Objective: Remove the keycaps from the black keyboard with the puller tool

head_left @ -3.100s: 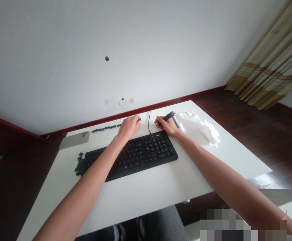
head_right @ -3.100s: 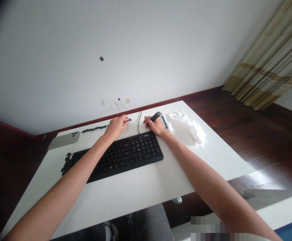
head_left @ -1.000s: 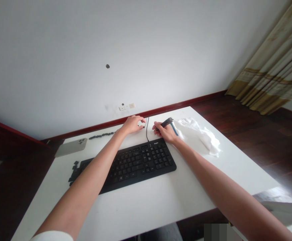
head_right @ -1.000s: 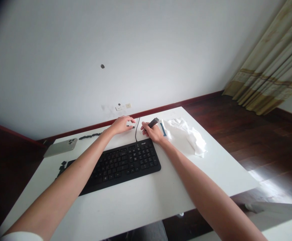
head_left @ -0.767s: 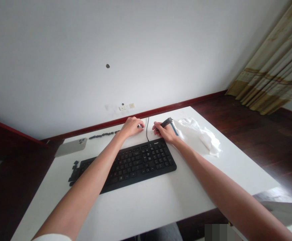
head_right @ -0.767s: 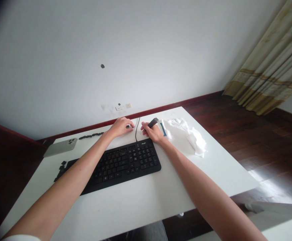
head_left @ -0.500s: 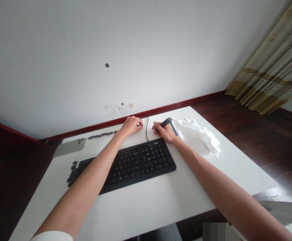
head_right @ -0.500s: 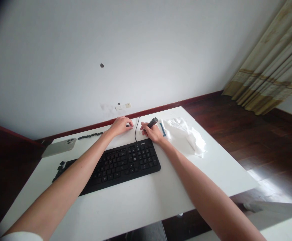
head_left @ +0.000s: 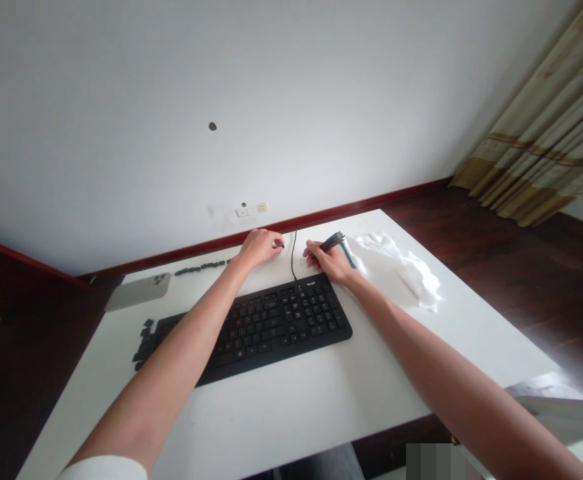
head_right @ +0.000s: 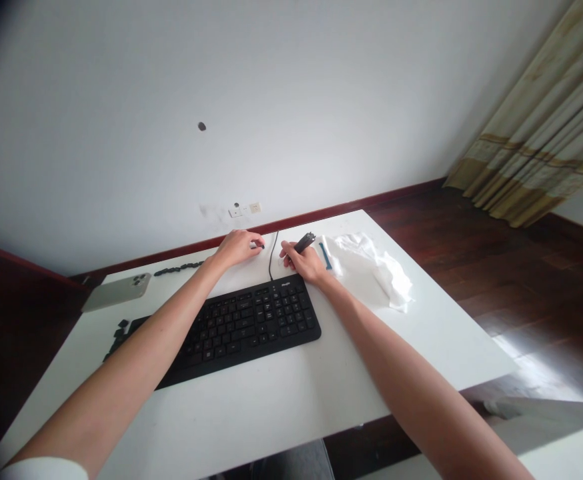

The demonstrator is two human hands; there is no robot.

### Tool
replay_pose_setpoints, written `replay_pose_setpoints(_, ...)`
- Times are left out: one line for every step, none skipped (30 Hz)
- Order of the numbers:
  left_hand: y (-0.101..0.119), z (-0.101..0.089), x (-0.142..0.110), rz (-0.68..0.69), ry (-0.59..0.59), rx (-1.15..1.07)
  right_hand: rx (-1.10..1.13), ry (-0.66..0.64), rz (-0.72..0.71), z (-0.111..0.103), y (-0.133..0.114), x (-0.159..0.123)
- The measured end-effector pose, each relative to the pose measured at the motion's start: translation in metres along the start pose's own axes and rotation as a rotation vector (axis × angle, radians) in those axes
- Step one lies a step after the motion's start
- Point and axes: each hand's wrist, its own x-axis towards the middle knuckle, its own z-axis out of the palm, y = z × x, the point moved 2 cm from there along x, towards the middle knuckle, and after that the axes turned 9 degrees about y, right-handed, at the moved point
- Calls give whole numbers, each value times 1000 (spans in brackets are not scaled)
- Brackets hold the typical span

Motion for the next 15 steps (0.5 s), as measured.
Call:
replay_pose_setpoints(0, 0, 0, 3, -4, 8, 5, -1, 2, 0, 0, 0)
replay_pose_setpoints(0, -1, 0, 5, -5, 13, 10, -1, 6, 0, 1, 0)
replay_pose_setpoints(0, -2, 0, 5, -4, 15, 15, -1, 10, 0, 1, 0)
replay_pose_setpoints(1, -5, -1, 5, 2, 13, 23, -1, 14, 1, 1, 0)
replay_pose_setpoints(1, -8, -2, 6, 13, 6, 36, 1, 18, 1, 1, 0)
replay_pose_setpoints(2, -13, -5, 8, 32, -8, 55, 6, 24, 1, 1, 0)
replay_pose_setpoints(3, -19, -9, 11, 55, -26, 79, 14, 34, 0, 1, -1)
replay_pose_setpoints(5, -26, -15, 13, 83, -49, 105, 23, 47, 0, 1, -1)
replay_pose_setpoints(7, -33, -23, 14, 112, -74, 130, 31, 61, 0, 0, -1)
replay_pose_setpoints(9, -40, -33, 17, 130, -96, 151, 36, 77, -1, -1, -2)
replay_pose_setpoints(11, -46, -45, 21, 143, -115, 166, 38, 92, -1, -2, -3)
replay_pose_setpoints(14, -52, -58, 19, 152, -131, 177, 39, 107, -1, -4, -4)
replay_pose_setpoints(17, -58, -71, 9, 164, -150, 183, 44, 119, -1, -6, -5)
replay_pose_setpoints(21, -62, -85, 0, 176, -172, 183, 49, 128, -1, -9, -6)
replay_pose_setpoints(25, -66, -99, -5, 189, -201, 172, 50, 129, 0, -13, -8)
